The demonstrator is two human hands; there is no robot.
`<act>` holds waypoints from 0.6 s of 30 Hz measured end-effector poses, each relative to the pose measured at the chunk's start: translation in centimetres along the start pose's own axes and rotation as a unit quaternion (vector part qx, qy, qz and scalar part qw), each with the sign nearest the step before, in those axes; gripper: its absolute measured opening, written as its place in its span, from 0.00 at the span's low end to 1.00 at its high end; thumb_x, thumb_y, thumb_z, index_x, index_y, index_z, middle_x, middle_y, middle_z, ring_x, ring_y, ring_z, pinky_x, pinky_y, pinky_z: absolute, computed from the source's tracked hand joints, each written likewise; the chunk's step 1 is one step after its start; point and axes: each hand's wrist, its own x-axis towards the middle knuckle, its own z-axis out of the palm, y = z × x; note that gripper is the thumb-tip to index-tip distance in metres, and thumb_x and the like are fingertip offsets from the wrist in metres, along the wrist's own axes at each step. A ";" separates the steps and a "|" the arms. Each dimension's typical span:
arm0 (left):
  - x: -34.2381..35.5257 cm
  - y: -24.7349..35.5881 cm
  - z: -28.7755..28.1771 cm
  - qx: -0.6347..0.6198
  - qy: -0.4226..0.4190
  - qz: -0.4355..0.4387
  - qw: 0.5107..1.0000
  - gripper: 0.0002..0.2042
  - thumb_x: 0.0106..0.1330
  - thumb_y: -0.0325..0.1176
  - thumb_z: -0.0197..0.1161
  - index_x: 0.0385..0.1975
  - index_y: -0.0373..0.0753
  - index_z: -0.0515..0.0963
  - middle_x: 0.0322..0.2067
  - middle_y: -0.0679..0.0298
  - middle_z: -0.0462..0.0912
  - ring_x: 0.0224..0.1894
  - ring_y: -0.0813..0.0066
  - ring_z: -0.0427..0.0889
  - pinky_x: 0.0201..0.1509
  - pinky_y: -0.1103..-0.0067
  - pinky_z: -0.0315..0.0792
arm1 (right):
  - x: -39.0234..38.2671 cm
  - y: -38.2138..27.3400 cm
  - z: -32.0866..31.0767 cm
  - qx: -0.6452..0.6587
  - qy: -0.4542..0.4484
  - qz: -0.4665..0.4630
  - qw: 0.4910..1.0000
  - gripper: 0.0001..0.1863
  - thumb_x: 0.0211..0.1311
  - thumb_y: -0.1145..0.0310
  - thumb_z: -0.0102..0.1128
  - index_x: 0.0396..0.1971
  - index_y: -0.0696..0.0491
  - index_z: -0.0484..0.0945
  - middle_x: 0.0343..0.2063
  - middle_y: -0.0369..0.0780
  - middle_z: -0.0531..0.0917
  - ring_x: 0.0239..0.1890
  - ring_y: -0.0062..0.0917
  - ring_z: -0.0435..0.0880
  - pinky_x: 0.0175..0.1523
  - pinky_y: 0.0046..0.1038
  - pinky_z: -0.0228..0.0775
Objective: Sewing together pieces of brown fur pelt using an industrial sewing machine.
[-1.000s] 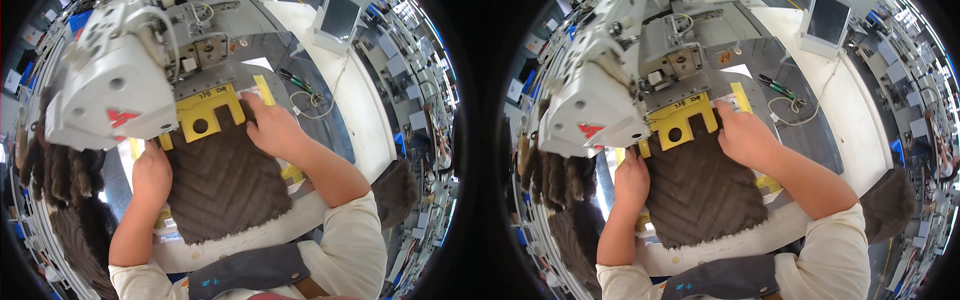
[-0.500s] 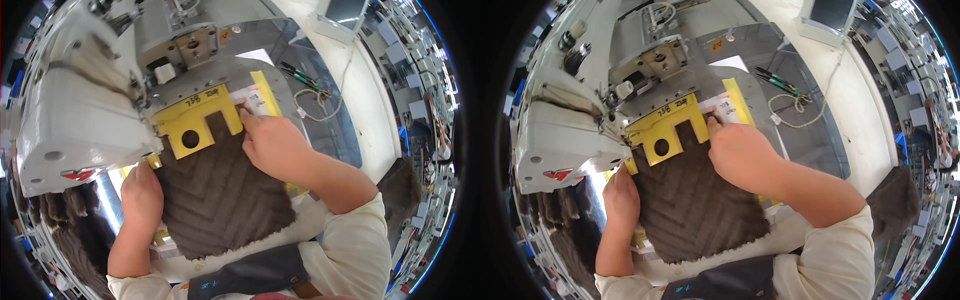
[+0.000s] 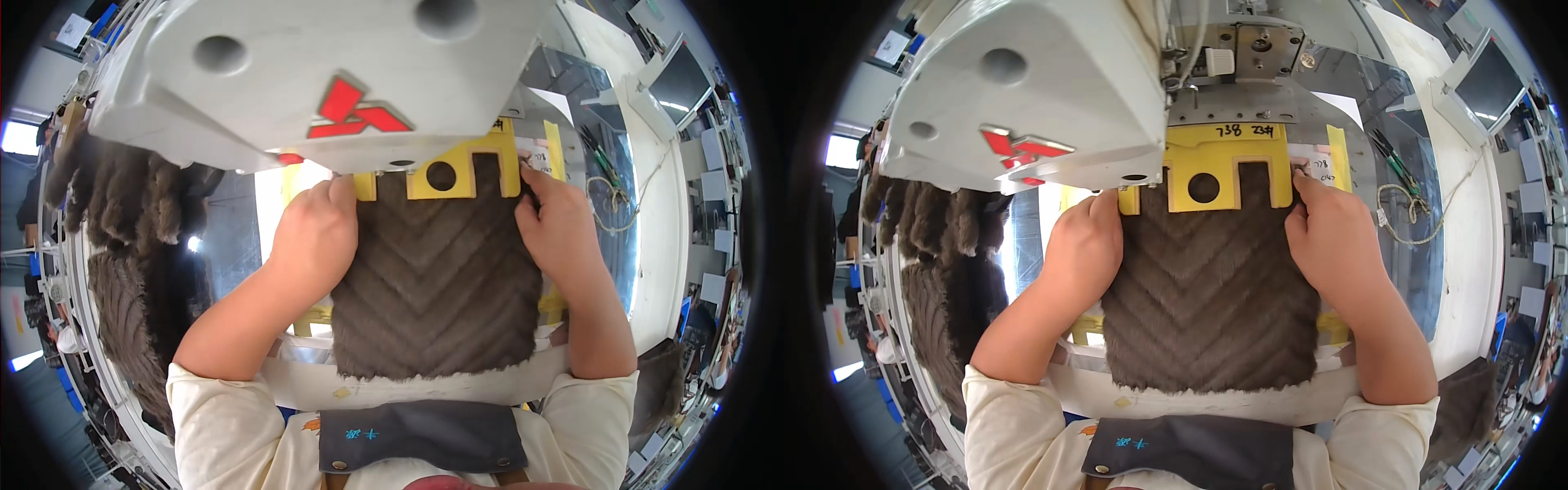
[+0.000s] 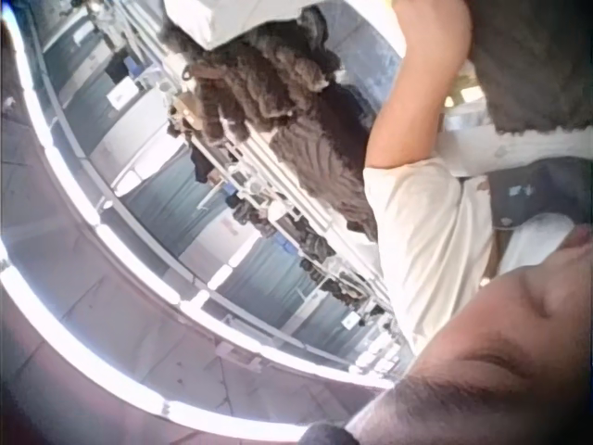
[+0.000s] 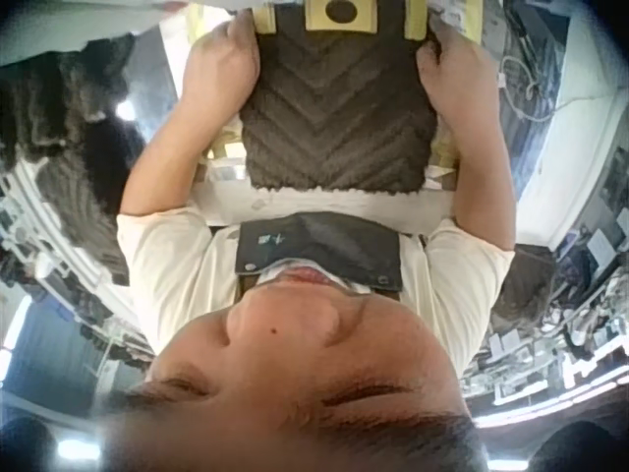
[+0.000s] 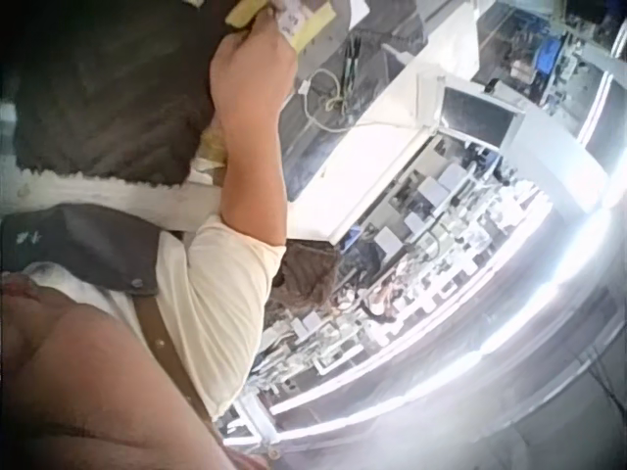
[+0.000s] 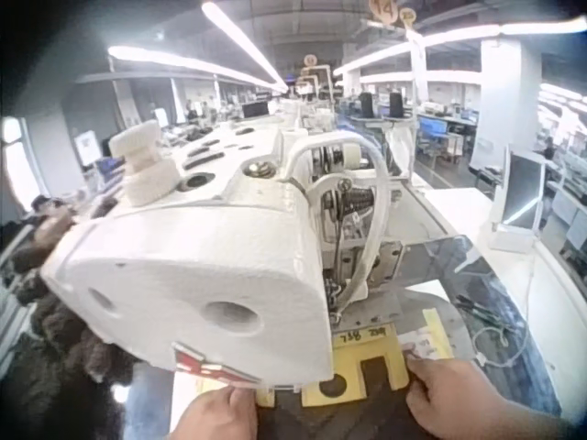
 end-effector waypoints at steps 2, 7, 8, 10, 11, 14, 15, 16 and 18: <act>0.0 -0.1 0.0 -0.002 0.003 0.001 1.000 0.06 0.67 0.21 0.59 0.42 0.30 0.74 0.28 0.46 0.80 0.32 0.42 0.81 0.36 0.57 0.77 | -0.1 -0.1 0.0 -0.005 0.003 -0.002 1.000 0.16 0.61 0.75 0.58 0.49 0.61 0.83 0.32 0.57 0.85 0.37 0.55 0.85 0.47 0.50 0.76; -0.1 -0.1 0.1 0.003 0.008 0.011 1.000 0.06 0.68 0.22 0.59 0.42 0.29 0.74 0.28 0.47 0.80 0.31 0.43 0.81 0.37 0.58 0.78 | -0.5 0.3 0.1 -0.019 0.005 -0.025 0.999 0.17 0.61 0.75 0.58 0.50 0.61 0.83 0.32 0.57 0.85 0.37 0.55 0.84 0.47 0.51 0.76; -0.1 -0.2 0.2 0.006 0.014 0.016 1.000 0.07 0.68 0.22 0.59 0.43 0.28 0.75 0.28 0.47 0.80 0.31 0.44 0.82 0.37 0.58 0.78 | -0.5 0.3 0.0 -0.023 0.008 -0.024 0.999 0.17 0.61 0.75 0.58 0.50 0.61 0.83 0.32 0.57 0.85 0.37 0.55 0.84 0.47 0.51 0.76; -0.1 -0.3 0.2 0.008 0.021 0.020 1.000 0.08 0.68 0.22 0.59 0.44 0.27 0.75 0.28 0.48 0.80 0.31 0.44 0.82 0.37 0.59 0.78 | -0.4 0.4 -0.1 -0.016 0.004 -0.041 0.999 0.17 0.62 0.74 0.57 0.50 0.61 0.83 0.32 0.57 0.85 0.37 0.55 0.84 0.47 0.51 0.76; 0.0 -0.3 0.1 0.026 0.008 0.019 0.999 0.09 0.69 0.23 0.58 0.45 0.27 0.75 0.28 0.47 0.81 0.32 0.45 0.82 0.37 0.59 0.79 | -0.4 0.4 -0.1 -0.019 0.005 -0.041 0.999 0.17 0.62 0.74 0.57 0.50 0.61 0.83 0.32 0.57 0.85 0.37 0.55 0.84 0.47 0.51 0.76; 0.2 -0.3 0.4 0.043 -0.002 0.020 0.999 0.09 0.70 0.23 0.57 0.46 0.26 0.75 0.29 0.47 0.82 0.32 0.45 0.83 0.38 0.60 0.79 | -0.4 0.3 -0.2 -0.023 0.003 -0.037 0.999 0.18 0.63 0.73 0.57 0.51 0.62 0.83 0.32 0.57 0.85 0.37 0.54 0.85 0.48 0.51 0.76; 0.3 -0.3 0.5 0.049 -0.001 0.017 0.999 0.09 0.70 0.23 0.56 0.46 0.26 0.75 0.29 0.46 0.82 0.32 0.45 0.84 0.38 0.59 0.80 | -0.3 0.5 -0.1 -0.018 0.004 -0.047 0.999 0.18 0.63 0.73 0.56 0.51 0.61 0.83 0.32 0.57 0.85 0.38 0.54 0.85 0.48 0.51 0.76; 0.3 -0.2 0.5 0.046 -0.001 0.019 0.999 0.09 0.70 0.23 0.56 0.46 0.26 0.75 0.29 0.46 0.82 0.32 0.45 0.84 0.38 0.59 0.80 | -0.3 0.6 -0.1 -0.014 0.005 -0.056 0.998 0.18 0.63 0.73 0.56 0.52 0.61 0.83 0.32 0.56 0.85 0.38 0.54 0.85 0.48 0.51 0.76; 0.4 -0.1 0.1 0.045 -0.005 0.016 0.999 0.09 0.70 0.23 0.56 0.46 0.25 0.75 0.30 0.45 0.83 0.33 0.44 0.84 0.38 0.59 0.80 | -0.3 0.3 -0.3 -0.011 -0.001 -0.047 0.999 0.18 0.63 0.73 0.56 0.52 0.61 0.83 0.32 0.56 0.85 0.38 0.54 0.85 0.49 0.50 0.76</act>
